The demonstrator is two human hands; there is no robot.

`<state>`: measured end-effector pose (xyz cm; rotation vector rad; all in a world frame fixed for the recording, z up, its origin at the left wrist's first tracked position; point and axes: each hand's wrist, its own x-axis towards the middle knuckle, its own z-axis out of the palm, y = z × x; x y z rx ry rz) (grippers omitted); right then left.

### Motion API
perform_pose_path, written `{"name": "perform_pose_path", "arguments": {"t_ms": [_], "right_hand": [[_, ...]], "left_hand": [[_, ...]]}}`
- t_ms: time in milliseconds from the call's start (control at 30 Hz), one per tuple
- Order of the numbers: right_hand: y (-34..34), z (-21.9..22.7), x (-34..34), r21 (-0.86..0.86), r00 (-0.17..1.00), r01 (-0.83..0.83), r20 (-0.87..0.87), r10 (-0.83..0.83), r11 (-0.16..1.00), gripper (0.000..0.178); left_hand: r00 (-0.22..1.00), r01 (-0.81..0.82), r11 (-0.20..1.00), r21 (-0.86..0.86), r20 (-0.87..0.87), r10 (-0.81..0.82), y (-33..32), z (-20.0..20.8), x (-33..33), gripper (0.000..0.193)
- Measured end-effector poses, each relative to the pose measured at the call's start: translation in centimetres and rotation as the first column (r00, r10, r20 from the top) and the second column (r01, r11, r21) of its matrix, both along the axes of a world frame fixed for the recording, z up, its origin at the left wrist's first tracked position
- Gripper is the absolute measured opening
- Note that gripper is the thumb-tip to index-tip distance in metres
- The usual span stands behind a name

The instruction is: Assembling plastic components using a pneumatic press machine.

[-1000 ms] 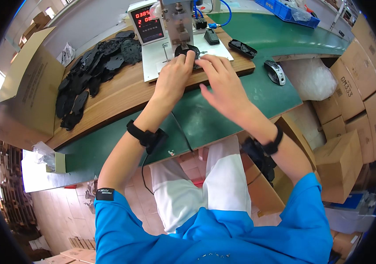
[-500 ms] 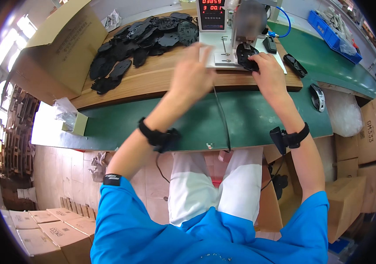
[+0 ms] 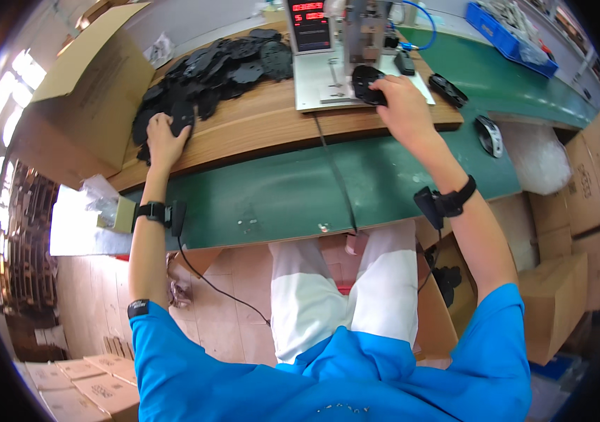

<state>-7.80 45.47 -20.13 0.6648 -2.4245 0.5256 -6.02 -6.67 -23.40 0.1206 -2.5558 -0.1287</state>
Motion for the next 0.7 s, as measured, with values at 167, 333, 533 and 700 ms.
{"name": "perform_pose_path", "arguments": {"t_ms": [167, 333, 533, 700], "right_hand": [[0.1, -0.2, 0.3, 0.001, 0.999, 0.038, 0.03, -0.039, 0.999, 0.032], [-0.2, -0.1, 0.1, 0.025, 0.998, 0.058, 0.023, -0.058, 0.998, 0.031], [-0.3, -0.1, -0.1, 0.035, 0.998, 0.063, 0.019, -0.064, 0.997, 0.03], [-0.2, 0.4, -0.4, 0.059, 0.998, 0.054, 0.025, -0.055, 0.997, 0.019]], "left_hand": [[0.991, 0.132, 0.971, 0.197, -0.002, -0.135, 7.3, 2.2, 2.0, 0.02], [0.877, 0.446, 0.889, -0.099, -0.147, -0.457, 12.4, 2.7, 4.8, 0.016], [0.834, 0.543, 0.836, -0.082, -0.064, -0.548, 16.7, 1.2, 6.1, 0.023], [0.804, 0.584, 0.73, 0.356, -0.13, -0.58, 19.1, 0.6, 5.0, 0.023]]}}
